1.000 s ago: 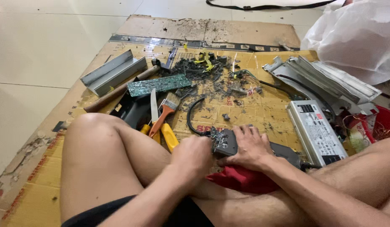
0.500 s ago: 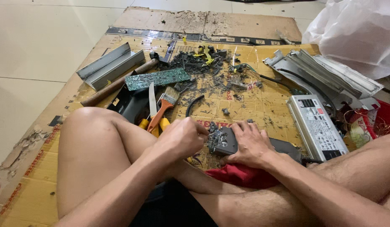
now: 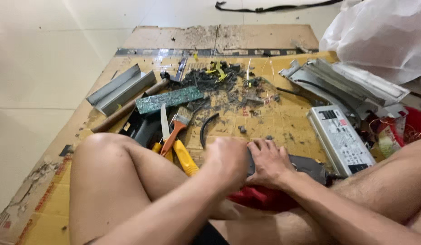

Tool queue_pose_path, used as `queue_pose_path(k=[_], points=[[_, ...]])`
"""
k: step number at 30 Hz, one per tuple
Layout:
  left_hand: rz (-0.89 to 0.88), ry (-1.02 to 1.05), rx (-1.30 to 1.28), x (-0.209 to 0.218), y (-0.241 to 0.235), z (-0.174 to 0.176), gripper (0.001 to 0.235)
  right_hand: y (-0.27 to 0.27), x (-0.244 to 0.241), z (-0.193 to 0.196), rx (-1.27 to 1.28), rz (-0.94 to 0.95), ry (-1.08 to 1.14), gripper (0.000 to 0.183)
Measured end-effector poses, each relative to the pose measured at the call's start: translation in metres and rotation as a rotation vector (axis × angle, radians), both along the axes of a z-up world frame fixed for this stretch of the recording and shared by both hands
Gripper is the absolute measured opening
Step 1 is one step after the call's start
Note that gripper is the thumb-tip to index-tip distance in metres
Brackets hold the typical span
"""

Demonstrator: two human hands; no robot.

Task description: The person sits on a cardboard sheet and uses a small metal tool to scrape and pry at a black electronic component, removing debris and parts. The person handles the component with both hands, occasionally wiping it with a red cloth.

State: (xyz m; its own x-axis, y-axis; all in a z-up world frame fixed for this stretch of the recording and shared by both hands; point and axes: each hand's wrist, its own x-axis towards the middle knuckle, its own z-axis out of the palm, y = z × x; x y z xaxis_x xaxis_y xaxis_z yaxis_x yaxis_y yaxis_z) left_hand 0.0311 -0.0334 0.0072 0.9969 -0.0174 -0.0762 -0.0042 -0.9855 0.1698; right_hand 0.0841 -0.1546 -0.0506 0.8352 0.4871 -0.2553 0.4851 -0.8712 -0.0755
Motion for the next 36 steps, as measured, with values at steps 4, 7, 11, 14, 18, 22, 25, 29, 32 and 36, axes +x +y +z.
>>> queue_pose_path(k=[4, 7, 11, 14, 18, 22, 25, 29, 32, 36], points=[[0.149, 0.191, 0.037, 0.019, -0.020, -0.057, 0.043, -0.010, 0.023, -0.049, -0.011, 0.024, 0.001, 0.082], [0.177, 0.150, 0.081, -0.005, -0.019, -0.025, 0.030, -0.006, 0.018, -0.032, -0.012, 0.016, 0.016, 0.088], [0.310, 0.011, 0.082, -0.016, -0.026, -0.047, 0.021, -0.003, 0.015, -0.031, -0.023, 0.001, -0.028, 0.075], [0.426, 0.053, -0.002, -0.019, -0.034, -0.039, 0.022, -0.001, 0.011, -0.021, -0.030, -0.014, 0.025, 0.064], [0.471, 0.165, -0.144, -0.024, -0.037, -0.030, 0.022, -0.003, 0.016, -0.035, -0.077, -0.014, -0.007, 0.057], [0.682, 0.125, -0.364, -0.027, -0.049, -0.043, 0.023, -0.004, 0.019, -0.042, -0.041, -0.001, -0.045, 0.050], [0.663, 0.098, -0.442, -0.030, -0.045, -0.042, 0.022, -0.007, 0.016, -0.030, -0.041, -0.024, -0.016, 0.056], [0.433, 0.204, -0.234, -0.024, -0.002, -0.021, 0.020, -0.005, 0.002, -0.024, 0.010, 0.000, -0.120, 0.080], [0.261, 0.195, -0.103, -0.012, 0.009, 0.007, 0.021, -0.003, 0.002, -0.015, 0.033, -0.022, -0.076, 0.086], [0.049, 0.009, 0.205, 0.007, -0.027, -0.066, 0.020, -0.005, -0.001, -0.022, 0.073, 0.004, -0.149, 0.046]])
